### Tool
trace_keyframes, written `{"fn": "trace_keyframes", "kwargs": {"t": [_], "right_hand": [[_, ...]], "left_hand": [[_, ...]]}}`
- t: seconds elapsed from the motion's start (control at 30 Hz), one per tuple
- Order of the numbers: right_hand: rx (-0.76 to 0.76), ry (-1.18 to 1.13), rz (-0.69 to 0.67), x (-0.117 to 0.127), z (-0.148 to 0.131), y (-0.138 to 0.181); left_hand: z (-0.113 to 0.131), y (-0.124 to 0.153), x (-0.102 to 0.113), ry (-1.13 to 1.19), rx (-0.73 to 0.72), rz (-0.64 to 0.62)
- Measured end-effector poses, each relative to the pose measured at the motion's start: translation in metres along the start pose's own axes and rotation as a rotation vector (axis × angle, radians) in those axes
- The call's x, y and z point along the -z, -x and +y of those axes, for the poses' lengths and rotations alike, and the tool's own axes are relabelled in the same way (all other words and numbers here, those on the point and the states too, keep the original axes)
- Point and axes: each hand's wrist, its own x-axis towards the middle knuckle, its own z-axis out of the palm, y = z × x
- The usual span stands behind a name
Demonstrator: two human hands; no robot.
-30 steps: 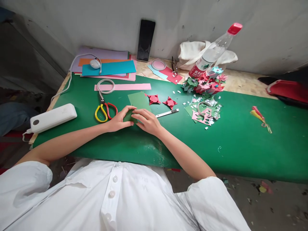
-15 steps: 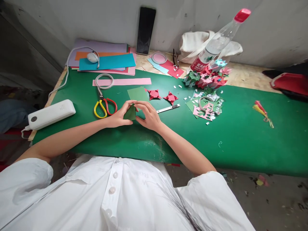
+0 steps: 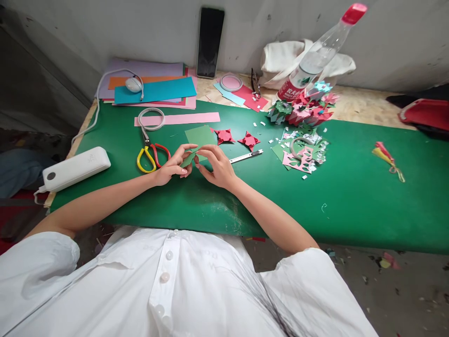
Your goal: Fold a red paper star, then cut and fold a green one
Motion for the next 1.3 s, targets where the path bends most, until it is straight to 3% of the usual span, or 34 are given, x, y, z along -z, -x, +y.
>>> {"fn": "trace_keyframes", "kwargs": {"t": [0.77, 0.93, 1.13, 1.3], "right_hand": [[0.095, 0.115, 0.008, 0.001, 0.000, 0.003], [0.186, 0.204, -0.008, -0.002, -0.006, 0.003], [0.219, 0.278, -0.059, -0.003, -0.011, 0.004], [0.205, 0.340, -0.070, -0.002, -0.008, 0.006]], "left_hand": [[0.002, 0.000, 0.000, 0.072, 0.002, 0.022], [0.003, 0.001, -0.001, 0.069, 0.007, 0.067], [0.008, -0.002, -0.004, 0.093, 0.001, 0.207], [0.005, -0.006, -0.008, 0.236, 0.113, 0.284]]}}
